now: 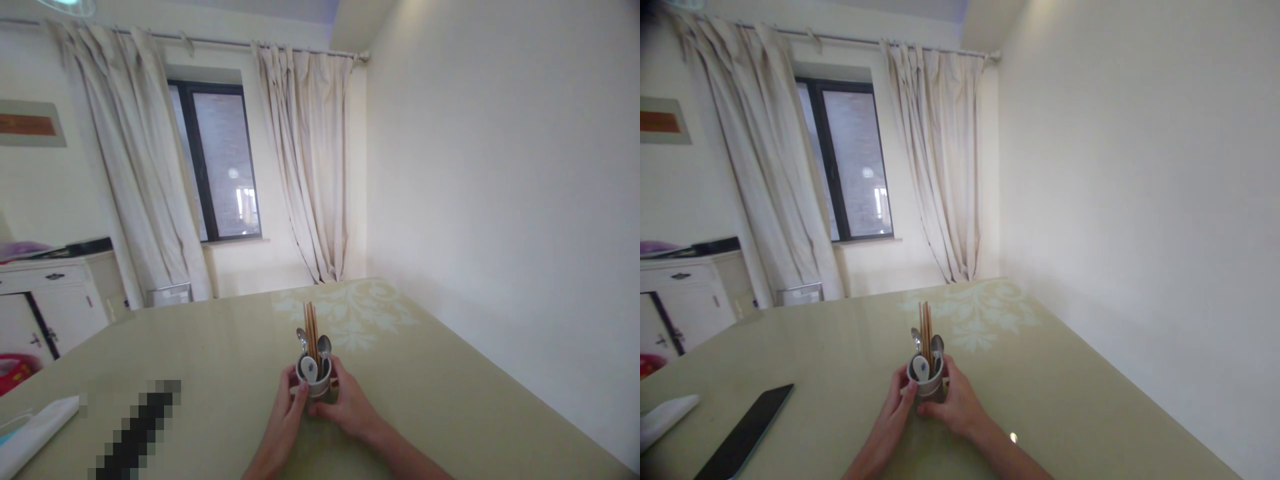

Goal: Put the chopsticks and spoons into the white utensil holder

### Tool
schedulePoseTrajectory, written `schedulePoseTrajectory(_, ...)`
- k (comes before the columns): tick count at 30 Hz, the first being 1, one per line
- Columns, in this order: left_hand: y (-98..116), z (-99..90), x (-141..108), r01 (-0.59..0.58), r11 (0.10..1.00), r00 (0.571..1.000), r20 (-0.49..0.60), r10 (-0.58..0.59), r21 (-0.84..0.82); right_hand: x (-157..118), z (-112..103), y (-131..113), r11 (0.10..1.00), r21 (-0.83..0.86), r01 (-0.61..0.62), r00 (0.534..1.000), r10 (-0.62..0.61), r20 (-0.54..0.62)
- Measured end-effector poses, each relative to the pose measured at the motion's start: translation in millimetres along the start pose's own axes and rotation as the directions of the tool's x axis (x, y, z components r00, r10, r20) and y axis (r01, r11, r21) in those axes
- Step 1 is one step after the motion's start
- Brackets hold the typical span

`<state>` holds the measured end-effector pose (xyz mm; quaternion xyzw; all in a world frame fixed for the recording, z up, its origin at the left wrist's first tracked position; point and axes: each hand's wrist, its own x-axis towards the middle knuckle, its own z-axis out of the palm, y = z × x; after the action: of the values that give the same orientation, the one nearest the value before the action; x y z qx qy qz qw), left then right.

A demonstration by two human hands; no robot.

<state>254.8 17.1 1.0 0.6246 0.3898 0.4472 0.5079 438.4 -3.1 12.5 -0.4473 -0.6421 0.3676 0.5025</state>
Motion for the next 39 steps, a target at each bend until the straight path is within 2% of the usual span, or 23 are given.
schedulePoseTrajectory(4, -1, 1.8, -1, 0.034, 0.999, 0.999, 0.029, -0.034, 0.001, -2, 4, -5, 0.997, -0.01, 0.071, 0.997, -0.072, -0.01)
schedulePoseTrajectory(9, -1, 3.6, -1, 0.013, 0.997, 1.0, 0.01, -0.014, 0.079, 1, -7, 2, 0.985, -0.166, 0.046, 0.991, -0.066, -0.115)
schedulePoseTrajectory(12, -5, 4.1, 1, 0.051, 0.987, 0.999, -0.01, -0.051, 0.15, 9, -24, 14, 0.967, -0.255, -0.008, 0.978, -0.045, -0.203)
schedulePoseTrajectory(14, -9, 3.9, 2, 0.071, 0.979, 0.997, 0.018, -0.076, 0.19, 16, -40, 24, 0.952, -0.3, -0.054, 0.956, -0.038, -0.291)
schedulePoseTrajectory(17, -14, 3.5, 4, 0.022, 0.958, 0.993, 0.106, -0.055, 0.287, 25, -66, 40, 0.934, -0.337, -0.12, 0.907, -0.035, -0.419)
schedulePoseTrajectory(20, -16, 3.7, 6, -0.053, 0.916, 0.985, 0.172, -0.018, 0.399, 31, -89, 51, 0.925, -0.349, -0.149, 0.869, -0.046, -0.493)
schedulePoseTrajectory(24, -17, 5.7, 16, -0.087, 0.846, 0.984, 0.179, -0.009, 0.525, 34, -105, 59, 0.916, -0.364, -0.169, 0.842, -0.058, -0.537)
schedulePoseTrajectory(31, -15, 1.1, 50, -0.08, 0.672, 0.989, 0.144, -0.04, 0.736, 32, -103, 69, 0.888, -0.423, -0.181, 0.826, -0.097, -0.556)
schedulePoseTrajectory(33, -17, -2.3, 54, -0.092, 0.658, 0.986, 0.161, -0.045, 0.747, 28, -101, 67, 0.864, -0.464, -0.198, 0.792, -0.138, -0.594)
schedulePoseTrajectory(35, -21, -4.9, 53, -0.115, 0.647, 0.985, 0.172, -0.026, 0.754, 22, -96, 61, 0.814, -0.541, -0.212, 0.722, -0.243, -0.648)
schedulePoseTrajectory(37, -26, -5.9, 47, -0.166, 0.613, 0.981, 0.191, 0.025, 0.773, 13, -84, 51, 0.745, -0.639, -0.19, 0.658, -0.386, -0.646)
schedulePoseTrajectory(38, -29, -5.7, 44, -0.208, 0.588, 0.974, 0.218, 0.055, 0.781, 8, -75, 46, 0.714, -0.683, -0.152, 0.653, -0.446, -0.612)
schedulePoseTrajectory(39, -32, -4.9, 40, -0.262, 0.561, 0.962, 0.259, 0.088, 0.785, 4, -65, 41, 0.686, -0.722, -0.093, 0.671, -0.493, -0.554)
